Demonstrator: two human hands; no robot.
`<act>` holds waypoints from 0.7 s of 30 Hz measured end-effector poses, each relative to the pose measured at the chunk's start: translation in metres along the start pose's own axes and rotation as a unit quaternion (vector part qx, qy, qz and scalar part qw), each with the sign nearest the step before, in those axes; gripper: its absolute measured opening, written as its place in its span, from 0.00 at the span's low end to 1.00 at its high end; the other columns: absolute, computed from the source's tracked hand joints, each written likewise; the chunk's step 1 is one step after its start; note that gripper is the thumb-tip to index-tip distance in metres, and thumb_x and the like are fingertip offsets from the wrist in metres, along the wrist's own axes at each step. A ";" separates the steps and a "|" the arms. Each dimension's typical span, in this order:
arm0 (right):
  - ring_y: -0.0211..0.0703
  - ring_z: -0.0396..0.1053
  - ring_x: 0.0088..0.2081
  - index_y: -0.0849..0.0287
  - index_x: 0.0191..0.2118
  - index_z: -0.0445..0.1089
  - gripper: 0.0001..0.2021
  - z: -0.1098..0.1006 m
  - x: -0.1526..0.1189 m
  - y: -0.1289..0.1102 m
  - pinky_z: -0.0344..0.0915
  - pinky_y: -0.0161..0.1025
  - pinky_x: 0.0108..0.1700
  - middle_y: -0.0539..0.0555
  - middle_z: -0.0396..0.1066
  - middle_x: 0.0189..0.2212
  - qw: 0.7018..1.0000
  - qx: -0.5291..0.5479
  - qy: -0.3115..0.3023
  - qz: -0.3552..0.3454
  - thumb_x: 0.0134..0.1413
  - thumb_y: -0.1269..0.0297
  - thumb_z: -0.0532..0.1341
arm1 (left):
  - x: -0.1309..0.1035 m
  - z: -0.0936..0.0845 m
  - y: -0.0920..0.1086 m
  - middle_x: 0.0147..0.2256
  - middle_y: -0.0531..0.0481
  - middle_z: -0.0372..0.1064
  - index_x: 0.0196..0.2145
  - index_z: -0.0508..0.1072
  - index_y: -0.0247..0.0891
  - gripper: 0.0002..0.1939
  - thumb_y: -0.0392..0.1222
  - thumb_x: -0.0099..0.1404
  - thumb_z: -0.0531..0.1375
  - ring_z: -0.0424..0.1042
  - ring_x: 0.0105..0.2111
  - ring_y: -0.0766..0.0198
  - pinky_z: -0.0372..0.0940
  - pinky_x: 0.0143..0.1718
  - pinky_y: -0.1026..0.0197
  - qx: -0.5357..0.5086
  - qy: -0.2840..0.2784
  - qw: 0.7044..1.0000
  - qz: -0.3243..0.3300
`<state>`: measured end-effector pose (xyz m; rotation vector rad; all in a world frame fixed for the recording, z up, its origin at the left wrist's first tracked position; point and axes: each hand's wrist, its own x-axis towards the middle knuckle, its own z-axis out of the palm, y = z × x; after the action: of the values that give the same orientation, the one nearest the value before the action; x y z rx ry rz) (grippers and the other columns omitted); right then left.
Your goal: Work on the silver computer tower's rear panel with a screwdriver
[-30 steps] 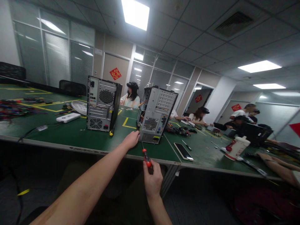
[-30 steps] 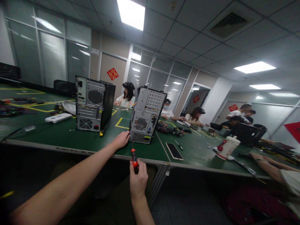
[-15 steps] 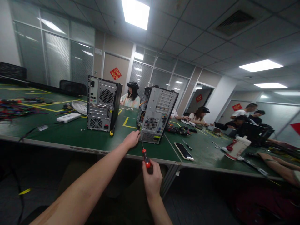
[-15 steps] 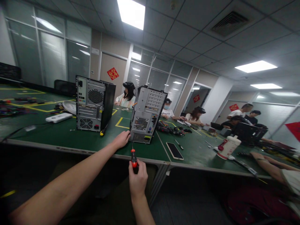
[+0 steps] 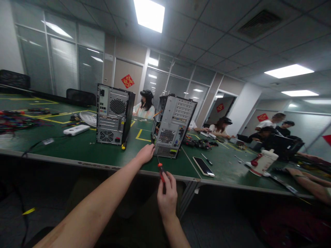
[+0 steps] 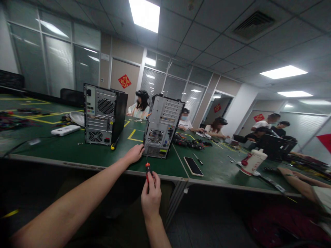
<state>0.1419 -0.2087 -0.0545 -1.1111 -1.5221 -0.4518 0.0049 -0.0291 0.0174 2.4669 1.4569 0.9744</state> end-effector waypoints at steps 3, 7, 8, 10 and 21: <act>0.48 0.72 0.52 0.57 0.57 0.71 0.16 -0.001 -0.001 0.000 0.73 0.46 0.52 0.62 0.71 0.51 1.000 0.005 0.004 0.010 0.67 0.65 0.56 | 0.000 0.001 -0.001 0.42 0.41 0.71 0.47 0.68 0.39 0.14 0.45 0.75 0.46 0.72 0.44 0.56 0.65 0.46 0.57 -0.003 -0.003 1.000 -0.005; 0.46 0.75 0.44 0.61 0.50 0.72 0.13 -0.004 0.003 0.003 0.73 0.42 0.47 0.59 0.75 0.41 0.999 0.010 0.017 0.032 0.65 0.61 0.61 | 0.000 0.001 -0.001 0.42 0.41 0.71 0.46 0.68 0.39 0.14 0.46 0.75 0.46 0.72 0.43 0.56 0.65 0.46 0.57 -0.005 -0.001 1.000 -0.004; 0.45 0.75 0.41 0.62 0.48 0.73 0.12 -0.004 0.003 0.004 0.73 0.41 0.45 0.58 0.75 0.39 0.999 0.011 0.019 0.037 0.64 0.60 0.62 | 0.000 0.001 -0.001 0.42 0.41 0.71 0.46 0.68 0.39 0.13 0.46 0.75 0.46 0.72 0.43 0.56 0.65 0.46 0.57 -0.005 -0.001 1.000 -0.003; 0.43 0.74 0.37 0.62 0.46 0.72 0.12 -0.004 0.004 0.004 0.72 0.39 0.41 0.57 0.74 0.37 0.999 0.014 0.023 0.046 0.63 0.59 0.63 | 0.001 0.001 -0.001 0.42 0.41 0.71 0.46 0.67 0.40 0.13 0.45 0.74 0.46 0.72 0.43 0.56 0.65 0.45 0.57 -0.005 0.000 1.000 -0.003; 0.47 0.69 0.53 0.50 0.60 0.70 0.22 -0.004 -0.002 0.004 0.70 0.49 0.54 0.60 0.70 0.52 0.999 0.001 -0.033 -0.023 0.66 0.75 0.53 | 0.000 0.001 -0.002 0.42 0.42 0.71 0.45 0.67 0.40 0.13 0.46 0.75 0.46 0.72 0.42 0.56 0.65 0.43 0.58 -0.009 0.002 1.000 0.002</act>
<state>0.1469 -0.2106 -0.0559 -1.1020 -1.6082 -0.4485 0.0044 -0.0277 0.0155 2.4575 1.4380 0.9885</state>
